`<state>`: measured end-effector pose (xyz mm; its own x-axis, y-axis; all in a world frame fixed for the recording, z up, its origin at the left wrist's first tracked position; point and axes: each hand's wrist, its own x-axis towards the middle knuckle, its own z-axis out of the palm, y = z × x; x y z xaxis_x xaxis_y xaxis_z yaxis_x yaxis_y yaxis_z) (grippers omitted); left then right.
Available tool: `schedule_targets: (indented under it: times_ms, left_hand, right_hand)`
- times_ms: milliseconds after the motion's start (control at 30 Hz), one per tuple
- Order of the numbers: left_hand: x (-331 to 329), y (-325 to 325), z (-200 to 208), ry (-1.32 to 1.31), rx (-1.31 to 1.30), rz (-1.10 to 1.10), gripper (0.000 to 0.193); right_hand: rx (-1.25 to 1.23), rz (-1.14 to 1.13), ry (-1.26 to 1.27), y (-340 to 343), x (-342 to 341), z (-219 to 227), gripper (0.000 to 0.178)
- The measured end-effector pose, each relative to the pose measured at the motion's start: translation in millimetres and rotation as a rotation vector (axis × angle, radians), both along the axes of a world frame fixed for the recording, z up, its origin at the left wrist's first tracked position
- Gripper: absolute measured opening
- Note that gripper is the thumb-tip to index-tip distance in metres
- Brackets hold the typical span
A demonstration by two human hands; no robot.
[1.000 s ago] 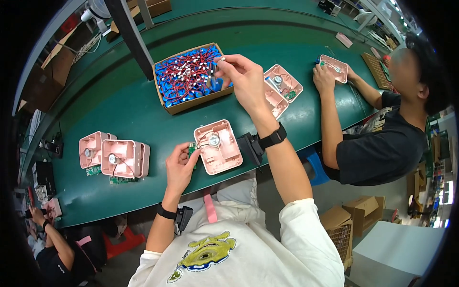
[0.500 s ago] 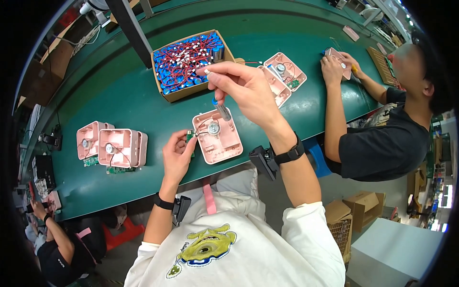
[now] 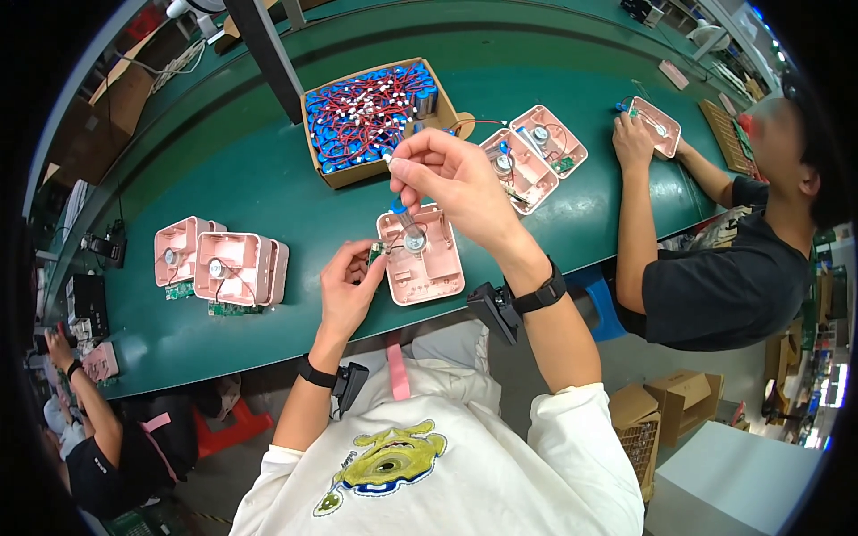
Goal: The person assembles electronic devices by picking up a battery from a box, plugging its connector into a circuit board, and pressing the components into a pink plastic housing. After completing each unit, the person moves it aside on the green workbench and repeats the process with the next housing.
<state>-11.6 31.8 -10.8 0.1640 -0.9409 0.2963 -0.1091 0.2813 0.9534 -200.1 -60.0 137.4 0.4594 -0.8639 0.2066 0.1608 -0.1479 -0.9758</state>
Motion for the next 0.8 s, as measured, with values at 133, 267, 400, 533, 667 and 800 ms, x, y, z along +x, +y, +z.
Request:
schedule_targets:
  times_ms: [133,267,400,533,667,800]
  left_hand:
    - [0.1,1.9,4.4,-0.045,0.001,0.000,0.021]
    - [-0.1,-0.8,2.6,-0.022,0.003,-0.007,0.021]
    - [1.7,3.0,2.5,-0.036,0.050,-0.037,0.022]
    - [-0.5,0.0,0.3,0.028,0.022,-0.011,0.019]
    - [-4.5,-1.6,-2.8,0.093,0.045,-0.002,0.017]
    - [-8.4,-0.7,-3.7,0.093,0.016,0.020,0.016]
  right_hand:
    - [0.058,0.000,0.045,-0.3,0.6,-5.1,0.014]
    - [0.014,-0.001,0.045,-1.4,4.1,-3.1,0.015]
    - [0.096,-0.028,0.123,3.8,10.4,-2.5,0.014]
    - [-0.063,-0.108,0.731,28.5,21.6,8.9,0.011]
    - [-0.571,-0.192,0.861,43.3,23.0,-31.4,0.010]
    - [-0.493,-0.240,0.952,50.5,28.4,-40.9,0.010]
